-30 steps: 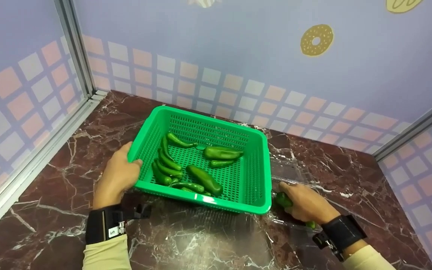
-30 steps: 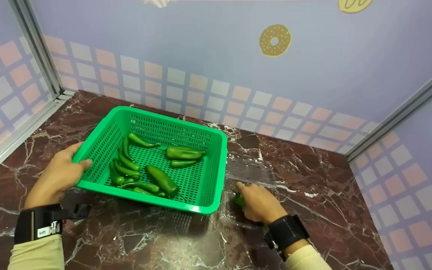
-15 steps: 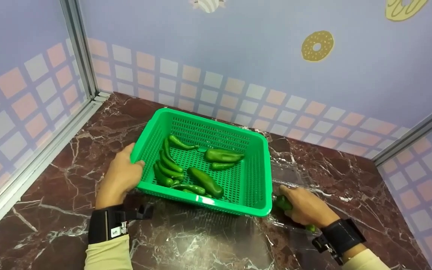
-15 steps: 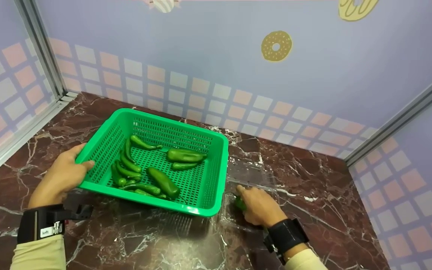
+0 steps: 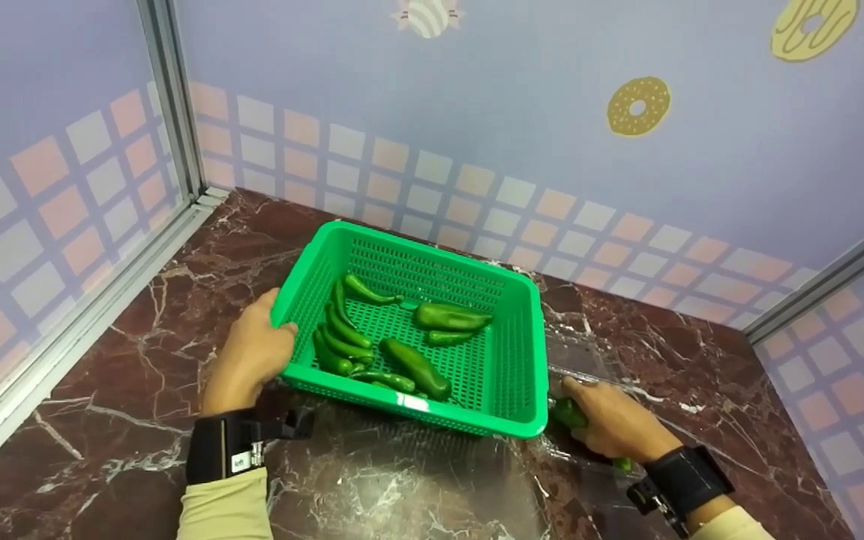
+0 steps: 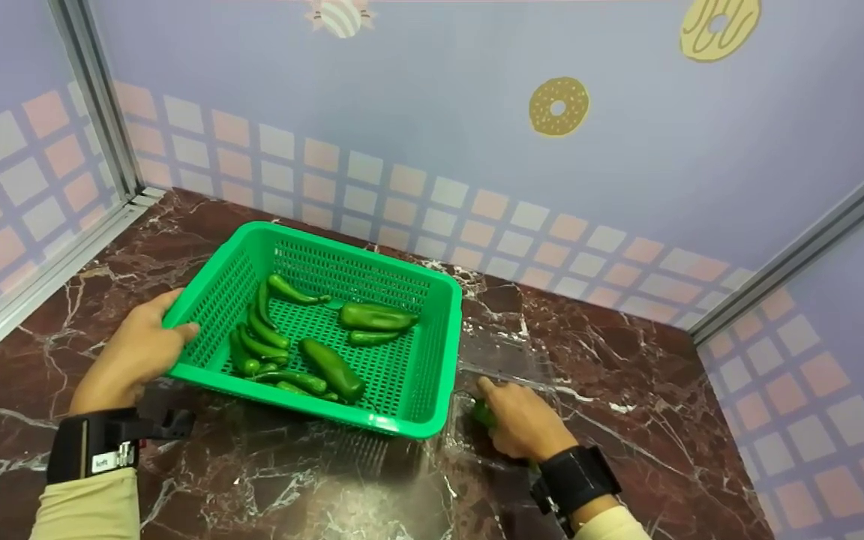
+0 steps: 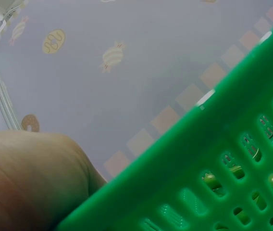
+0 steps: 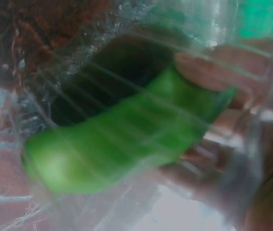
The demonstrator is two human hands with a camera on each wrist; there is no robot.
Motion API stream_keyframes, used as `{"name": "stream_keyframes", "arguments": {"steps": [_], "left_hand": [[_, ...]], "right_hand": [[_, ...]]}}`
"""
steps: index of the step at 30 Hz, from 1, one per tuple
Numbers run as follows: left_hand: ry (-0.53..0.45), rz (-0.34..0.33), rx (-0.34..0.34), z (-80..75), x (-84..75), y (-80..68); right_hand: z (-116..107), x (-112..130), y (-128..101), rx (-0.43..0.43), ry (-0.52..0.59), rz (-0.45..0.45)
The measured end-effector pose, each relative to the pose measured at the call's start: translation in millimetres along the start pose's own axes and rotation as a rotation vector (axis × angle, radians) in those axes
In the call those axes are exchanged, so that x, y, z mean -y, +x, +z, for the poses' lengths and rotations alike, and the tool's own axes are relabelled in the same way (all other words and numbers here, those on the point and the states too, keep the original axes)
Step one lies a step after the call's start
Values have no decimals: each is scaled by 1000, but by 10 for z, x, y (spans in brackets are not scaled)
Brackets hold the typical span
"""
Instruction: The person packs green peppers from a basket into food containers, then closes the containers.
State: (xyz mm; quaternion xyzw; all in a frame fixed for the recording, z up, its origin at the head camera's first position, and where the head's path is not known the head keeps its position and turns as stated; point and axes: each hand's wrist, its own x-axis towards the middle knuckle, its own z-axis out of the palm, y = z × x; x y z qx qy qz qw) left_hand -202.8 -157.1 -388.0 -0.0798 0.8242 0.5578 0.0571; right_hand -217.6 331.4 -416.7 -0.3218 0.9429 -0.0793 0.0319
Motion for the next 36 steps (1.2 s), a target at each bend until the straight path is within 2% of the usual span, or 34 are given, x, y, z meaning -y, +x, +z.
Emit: {"name": "stream_keyframes", "arguments": {"steps": [5,8,15,21,27,34,36], "left_hand": [[-4,15,5,-5,24,-14],[2,5,3,11,28,-16],[-2,8,7,14,26,-27],[-4,19,-9,-8,33,-32],[4,21,-19,-24,46,-44],[5,16,6,-27,40,-21],[8,14,7,-26,33,-21]], "right_hand": [[14,-8,-21,-37,-25,-18],[29,-9,-57,-48,-38,5],[6,-13,-99,-5,-19,103],[-41,-1,-77,1,-27,98],[-155,22,-83,15,10,102],[-389,29,-74,17,81,214],[-466,23,-57,2,76,220]]}}
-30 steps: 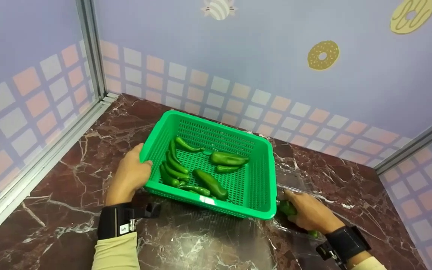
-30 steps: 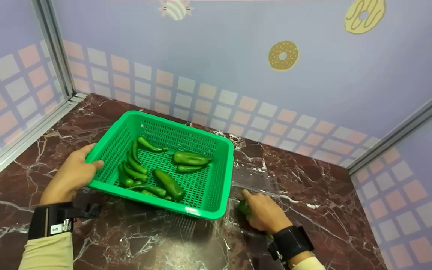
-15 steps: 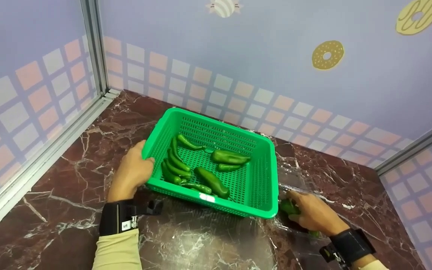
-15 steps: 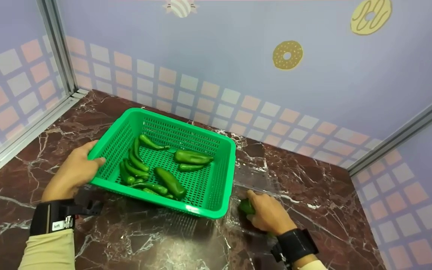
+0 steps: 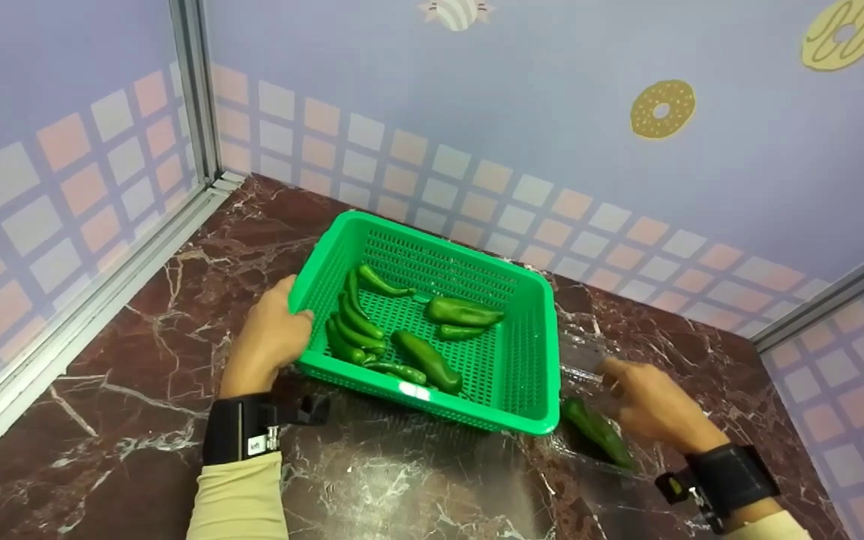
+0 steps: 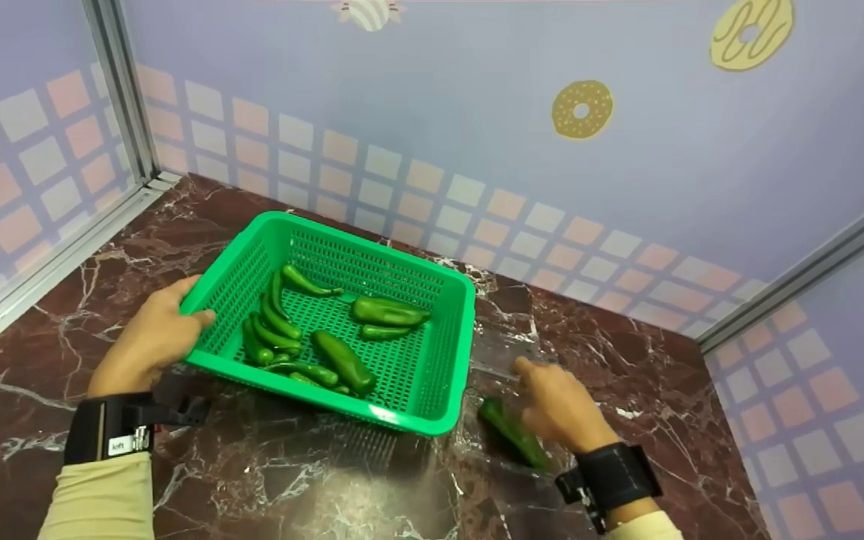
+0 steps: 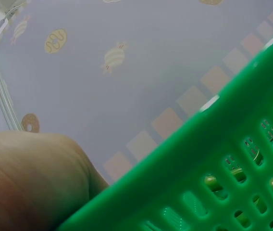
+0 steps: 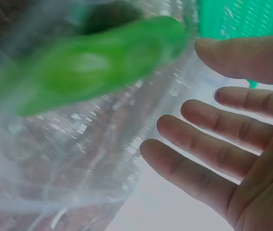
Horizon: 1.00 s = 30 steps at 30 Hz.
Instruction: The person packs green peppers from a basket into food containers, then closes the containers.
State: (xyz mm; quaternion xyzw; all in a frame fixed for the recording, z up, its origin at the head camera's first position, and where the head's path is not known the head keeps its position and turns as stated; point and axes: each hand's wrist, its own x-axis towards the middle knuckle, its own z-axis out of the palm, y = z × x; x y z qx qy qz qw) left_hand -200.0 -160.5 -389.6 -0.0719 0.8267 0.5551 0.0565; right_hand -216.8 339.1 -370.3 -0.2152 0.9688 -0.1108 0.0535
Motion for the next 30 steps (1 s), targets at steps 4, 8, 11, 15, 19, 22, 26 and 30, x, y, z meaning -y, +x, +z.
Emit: {"name": "stream_keyframes", "arguments": {"steps": [4,8,11,15,19,22,26,30], "left_hand": [[-11,-2,-15,-7,-8,-6],[-25,6,-25,-1,3,-10],[-32,5,-28,7,8,-12],[-41,5,-26,13,2,-9],[-49,4,-27,14,-3,-13],[-50,2,-31,13,-7,-14],[-38,7,-23,7,-3,-15],[-18,17,-18,4,3,-15]], "right_hand": [[-141,40,77,-44,-14,-3],[-267,112,176,-82,-33,0],[-347,182,266,-105,-58,-23],[-426,301,405,-132,-81,-70],[-478,485,567,-115,-72,-87],[-502,658,691,-76,-53,-80],[-481,873,862,-34,-65,-102],[-421,1068,1023,19,-98,-147]]}}
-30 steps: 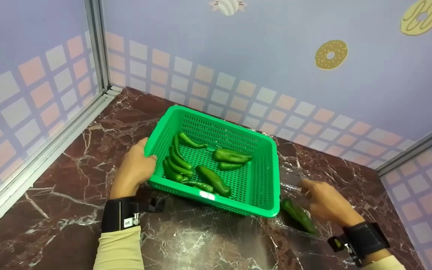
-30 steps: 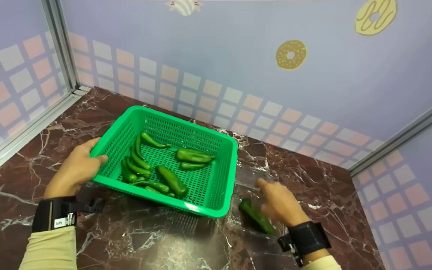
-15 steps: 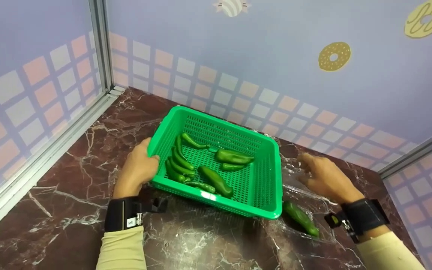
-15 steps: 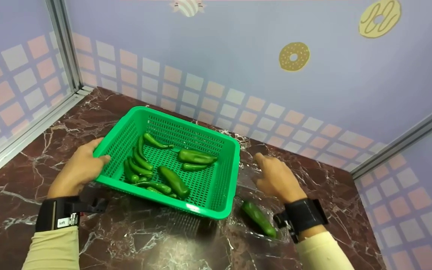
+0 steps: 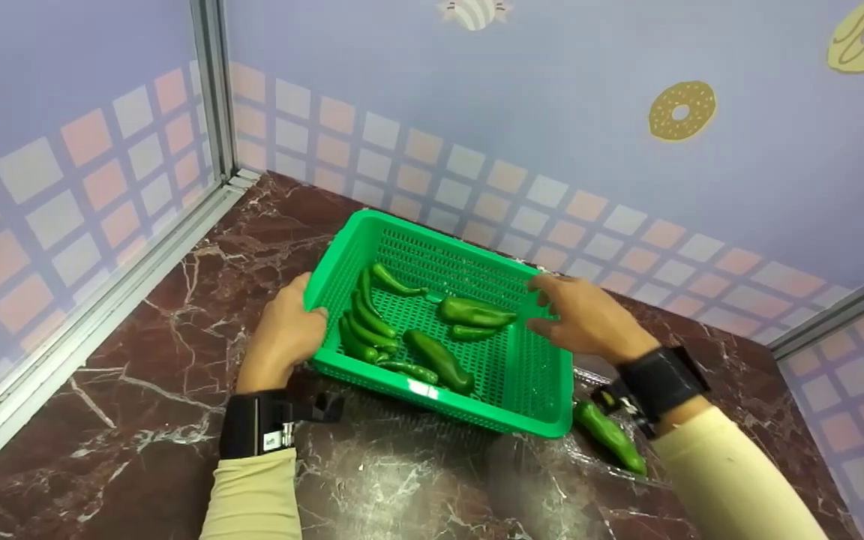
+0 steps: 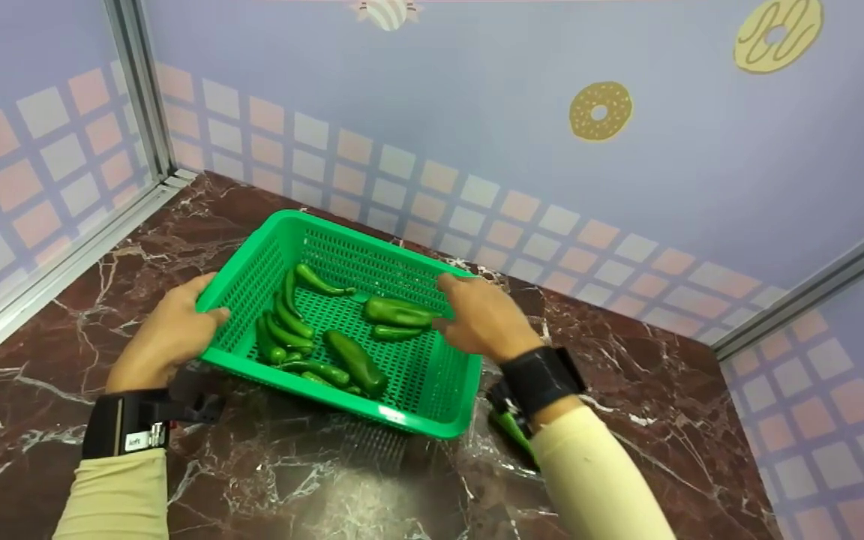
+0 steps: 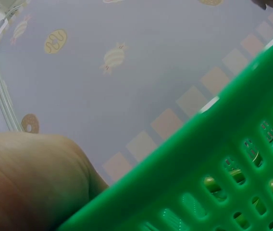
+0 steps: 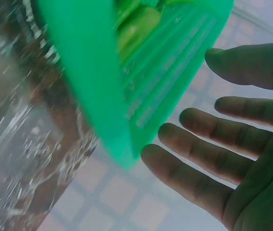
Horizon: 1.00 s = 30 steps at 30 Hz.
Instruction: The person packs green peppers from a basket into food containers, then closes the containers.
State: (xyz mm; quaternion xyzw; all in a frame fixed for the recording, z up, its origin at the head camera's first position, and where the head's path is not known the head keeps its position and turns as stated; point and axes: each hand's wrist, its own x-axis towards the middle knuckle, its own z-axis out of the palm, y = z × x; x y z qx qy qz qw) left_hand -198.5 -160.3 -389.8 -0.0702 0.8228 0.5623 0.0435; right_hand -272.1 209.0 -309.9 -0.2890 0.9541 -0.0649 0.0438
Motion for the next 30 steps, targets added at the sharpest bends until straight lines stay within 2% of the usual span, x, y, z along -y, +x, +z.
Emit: {"name": "stream_keyframes", "arguments": {"steps": [6,12,19,25,30], "left_hand": [[18,5,-31,-16,-8,9],[-9,-17,-24,-3,4,-7],[12,-25,-28,23,-7,6],[-2,-28,-19,16,-6,10],[15,-21,-28,8,19,9]], "right_hand": [[87,297,262,121,-46,-55],[268,492,415,234,-51,-111],[394,600,507,312,-18,-164],[493,692,639,368,-46,-165],[629,741,739,400,-90,-221]]}}
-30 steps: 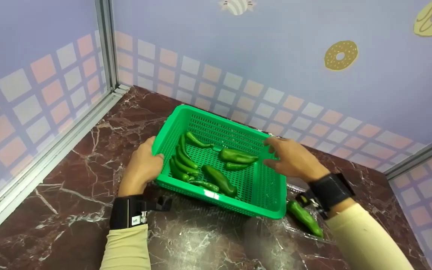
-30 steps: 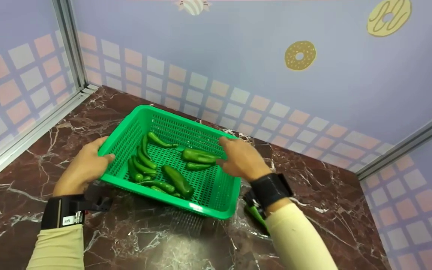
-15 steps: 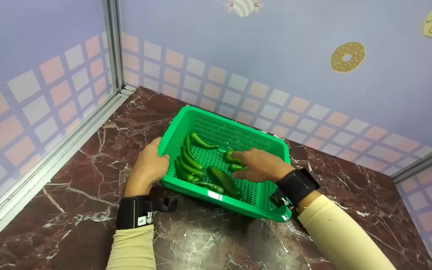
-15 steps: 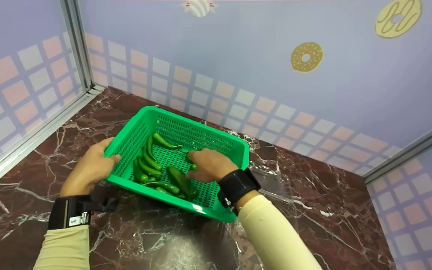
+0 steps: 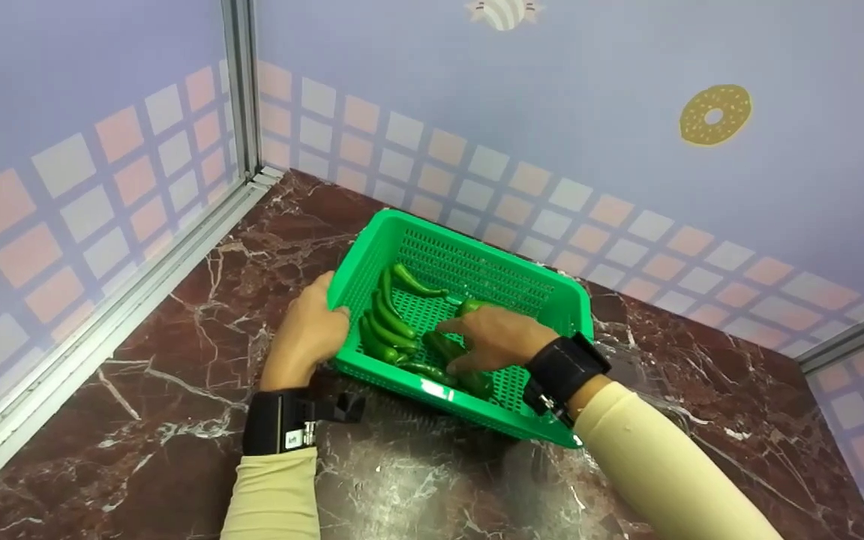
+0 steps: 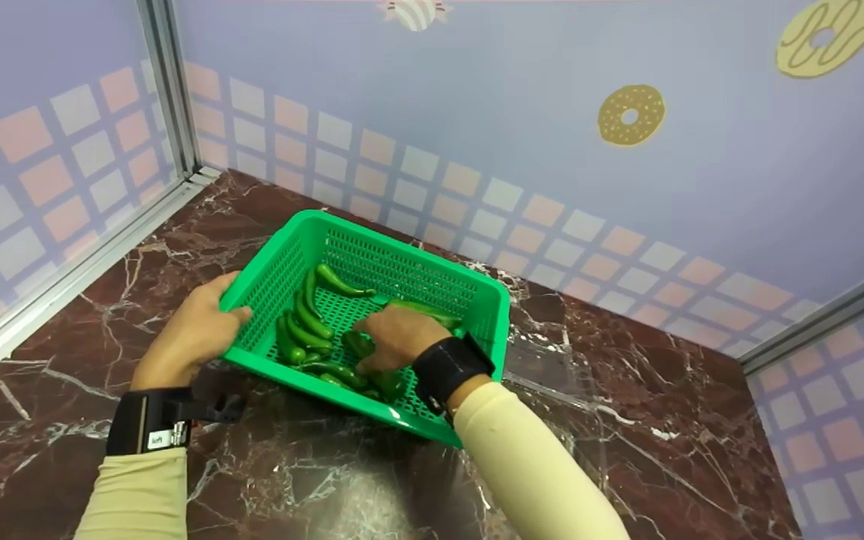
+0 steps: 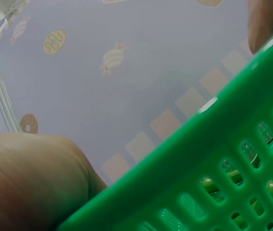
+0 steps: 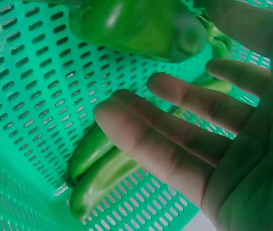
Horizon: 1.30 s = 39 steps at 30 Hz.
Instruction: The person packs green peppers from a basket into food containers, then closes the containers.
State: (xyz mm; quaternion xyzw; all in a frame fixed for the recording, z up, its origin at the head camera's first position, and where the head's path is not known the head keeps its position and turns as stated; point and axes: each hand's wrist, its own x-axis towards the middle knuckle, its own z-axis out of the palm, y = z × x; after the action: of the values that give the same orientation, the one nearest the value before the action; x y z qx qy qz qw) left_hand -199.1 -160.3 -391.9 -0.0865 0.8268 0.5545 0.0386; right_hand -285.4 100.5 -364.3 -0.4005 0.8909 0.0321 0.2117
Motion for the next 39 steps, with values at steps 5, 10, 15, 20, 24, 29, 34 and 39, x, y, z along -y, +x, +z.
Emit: {"name": "stream_keyframes", "arguments": {"steps": [5,10,15,20,24,29,34,39], "left_hand": [[-4,-6,1,9,1,-3],[-1,-14,0,0,-3,-1],[24,-8,-14,-5,-2,11],[33,-5,-19,2,2,18],[32,-15,-9,12,-4,15],[18,-25,9,8,-14,7],[-21,-27,9,13,-11,4],[-20,-25,6,0,6,0]], "right_hand": [[79,4,68,11,18,0],[107,9,84,17,87,40],[134,17,79,27,126,76],[173,27,65,52,192,111],[191,29,41,101,322,170],[191,26,35,125,376,197],[193,8,34,124,357,162],[189,5,52,85,240,94]]}}
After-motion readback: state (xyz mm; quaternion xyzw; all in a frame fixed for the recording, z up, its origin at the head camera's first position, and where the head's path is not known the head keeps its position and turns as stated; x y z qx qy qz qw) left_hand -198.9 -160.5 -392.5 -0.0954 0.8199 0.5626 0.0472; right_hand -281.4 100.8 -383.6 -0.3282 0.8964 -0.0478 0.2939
